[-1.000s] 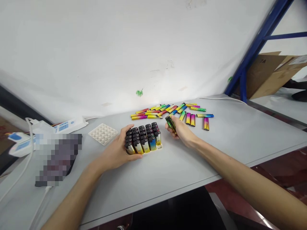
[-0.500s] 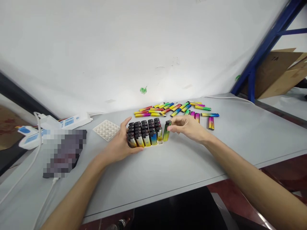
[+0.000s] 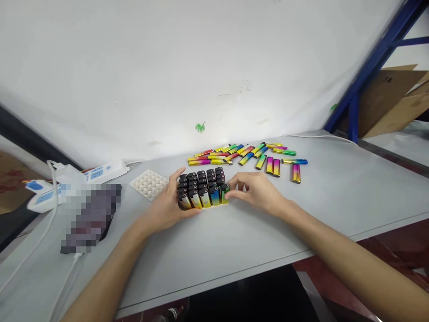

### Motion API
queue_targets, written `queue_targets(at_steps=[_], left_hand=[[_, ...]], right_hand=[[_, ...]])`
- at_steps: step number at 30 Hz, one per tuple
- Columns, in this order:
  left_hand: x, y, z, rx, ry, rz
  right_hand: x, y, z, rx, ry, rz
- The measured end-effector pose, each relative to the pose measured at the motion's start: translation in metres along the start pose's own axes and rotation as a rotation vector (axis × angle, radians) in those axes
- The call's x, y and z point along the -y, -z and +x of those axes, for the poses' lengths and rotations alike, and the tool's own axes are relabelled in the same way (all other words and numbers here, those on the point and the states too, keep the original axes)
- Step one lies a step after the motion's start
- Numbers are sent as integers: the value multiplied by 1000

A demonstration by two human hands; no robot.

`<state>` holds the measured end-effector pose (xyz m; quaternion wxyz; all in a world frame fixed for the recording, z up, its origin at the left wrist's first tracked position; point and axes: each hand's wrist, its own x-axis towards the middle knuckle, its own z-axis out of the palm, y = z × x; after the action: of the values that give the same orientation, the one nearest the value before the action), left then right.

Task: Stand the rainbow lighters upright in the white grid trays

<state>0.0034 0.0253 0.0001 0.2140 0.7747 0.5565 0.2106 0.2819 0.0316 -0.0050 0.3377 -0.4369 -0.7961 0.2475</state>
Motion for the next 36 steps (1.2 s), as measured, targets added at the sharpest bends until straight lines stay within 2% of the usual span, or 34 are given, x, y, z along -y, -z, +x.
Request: queue_targets(at_steps=[4,8,12,16,18,22,24,27,31,34,36], left_hand=[[3,0,1,12,22,-1],[10,0,2,1,26,38],[15,-1,5,-38,-19,140],[19,2,7,-76,-35,253],[24,5,7,-57,6,327],[37,11,-2,5,175,492],[38,9,-14,-12,189,522],[30,-6,-40,-126,176,514],[0,-37,-78,-225,67,410],[-27,-53,-93,-181,0,233],[-41,-56,-97,-143,-42,119]], right_hand=[[3,-3,-2,39,-56,-16],[2,-7,-2,-7,-115,10],[-2,-16,-1,70,-95,93],[-2,-26,4,99,-173,127],[0,-29,7,76,-197,106],[9,-35,15,26,-183,10],[15,-39,21,14,-200,-27],[21,-45,36,38,-235,-83],[25,-58,64,80,-256,-157],[27,-71,87,71,-209,-190],[30,-79,104,82,-160,-209]])
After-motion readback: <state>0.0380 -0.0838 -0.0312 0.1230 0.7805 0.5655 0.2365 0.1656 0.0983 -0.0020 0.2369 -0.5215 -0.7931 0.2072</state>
